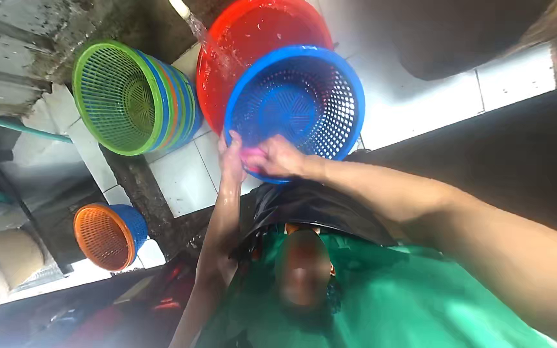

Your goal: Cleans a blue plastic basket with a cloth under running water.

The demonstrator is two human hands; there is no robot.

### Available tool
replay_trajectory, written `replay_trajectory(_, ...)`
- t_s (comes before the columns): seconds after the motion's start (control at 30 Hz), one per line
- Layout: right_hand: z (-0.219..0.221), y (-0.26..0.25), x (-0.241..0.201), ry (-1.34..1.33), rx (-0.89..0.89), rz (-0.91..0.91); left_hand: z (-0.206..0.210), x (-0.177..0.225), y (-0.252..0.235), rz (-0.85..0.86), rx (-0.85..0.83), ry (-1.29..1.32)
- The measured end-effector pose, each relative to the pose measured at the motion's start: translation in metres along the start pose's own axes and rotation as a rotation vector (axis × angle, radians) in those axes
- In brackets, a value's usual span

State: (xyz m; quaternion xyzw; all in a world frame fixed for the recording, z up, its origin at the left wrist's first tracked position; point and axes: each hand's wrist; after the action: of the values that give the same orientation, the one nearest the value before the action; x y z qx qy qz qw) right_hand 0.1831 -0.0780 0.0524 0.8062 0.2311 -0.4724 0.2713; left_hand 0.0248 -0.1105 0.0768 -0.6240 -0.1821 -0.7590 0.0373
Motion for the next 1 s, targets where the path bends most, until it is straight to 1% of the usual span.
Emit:
replay_trajectory(0.03, -0.003, -0.002, 0.003, 0.018, -0.010, -0.050, 0.001, 0.000, -0.003, 0.034, -0.001, -0.001)
replay_trajectory(0.07, -0.004, -0.003, 0.008, 0.087, -0.020, -0.054, -0.001, -0.004, -0.004, 0.060, -0.007, 0.006)
replay_trajectory(0.17, 0.007, -0.002, 0.007, 0.330, -0.025, 0.003, -0.020, -0.016, 0.008, 0.073, -0.010, 0.069)
replay_trajectory(0.3, 0.000, -0.007, 0.011, 0.455, -0.026, 0.160, -0.025, -0.010, 0.021, 0.095, -0.035, 0.170)
replay_trajectory(0.33, -0.001, -0.006, 0.012, 0.480, -0.041, 0.151, -0.027, -0.011, 0.021, 0.099, -0.060, 0.192)
replay_trajectory(0.4, -0.001, -0.003, 0.011, 0.493, -0.098, 0.097, -0.044, -0.009, 0.012, 0.096, -0.158, 0.221)
replay_trajectory(0.47, -0.006, -0.006, 0.012, 0.512, -0.142, 0.039, -0.058, 0.007, -0.011, 0.080, -0.281, 0.163)
replay_trajectory(0.53, -0.005, -0.004, 0.014, 0.502, -0.145, 0.054, -0.059, 0.027, -0.025, -0.024, -0.356, 0.089)
replay_trajectory(0.57, -0.006, -0.006, 0.013, 0.480, -0.129, 0.087, -0.051, 0.036, -0.029, -0.068, -0.345, 0.049)
replay_trajectory(0.6, -0.005, -0.008, 0.012, 0.435, -0.114, 0.124, -0.040, 0.042, -0.029, -0.094, -0.291, -0.013)
replay_trajectory(0.67, -0.001, -0.007, 0.004, 0.258, -0.105, 0.137, -0.015, 0.040, -0.023, -0.094, -0.088, -0.171)
replay_trajectory(0.7, 0.002, -0.003, 0.001, 0.127, -0.099, 0.080, -0.010, 0.034, -0.017, -0.073, -0.052, -0.193)
replay_trajectory(0.73, 0.007, 0.003, -0.001, -0.009, -0.081, -0.014, -0.009, 0.028, -0.011, -0.053, -0.051, -0.193)
replay_trajectory(0.77, 0.009, 0.005, 0.001, -0.070, -0.058, -0.115, -0.007, 0.023, -0.007, -0.034, -0.059, -0.187)
replay_trajectory(0.8, 0.009, 0.004, 0.004, -0.043, -0.032, -0.163, -0.007, 0.018, -0.004, -0.016, -0.068, -0.155)
replay_trajectory(0.83, 0.010, 0.004, 0.009, 0.004, -0.005, -0.116, -0.010, 0.012, 0.000, -0.008, -0.079, -0.088)
replay_trajectory(0.9, 0.009, 0.001, 0.012, 0.041, 0.021, 0.179, -0.014, 0.005, 0.012, -0.017, -0.094, 0.041)
replay_trajectory(0.93, 0.004, -0.004, 0.008, 0.038, 0.031, 0.271, -0.011, 0.003, 0.014, -0.017, -0.094, 0.092)
replay_trajectory(0.97, 0.002, -0.004, 0.002, 0.039, 0.045, 0.256, -0.008, 0.001, 0.016, -0.007, -0.081, 0.124)
replay_trajectory(1.0, 0.004, 0.000, -0.005, 0.018, 0.052, 0.181, -0.007, -0.001, 0.020, 0.008, -0.059, 0.149)
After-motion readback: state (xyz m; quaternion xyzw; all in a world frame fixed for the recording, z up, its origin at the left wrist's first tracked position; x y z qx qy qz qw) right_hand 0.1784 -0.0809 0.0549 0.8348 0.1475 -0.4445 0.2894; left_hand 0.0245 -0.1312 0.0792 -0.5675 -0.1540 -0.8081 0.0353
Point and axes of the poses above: each hand's wrist, its own y-axis away from the middle knuckle, its own z-axis out of the palm, x = y × z, and after that the axes turned 6 degrees about z, right-handed
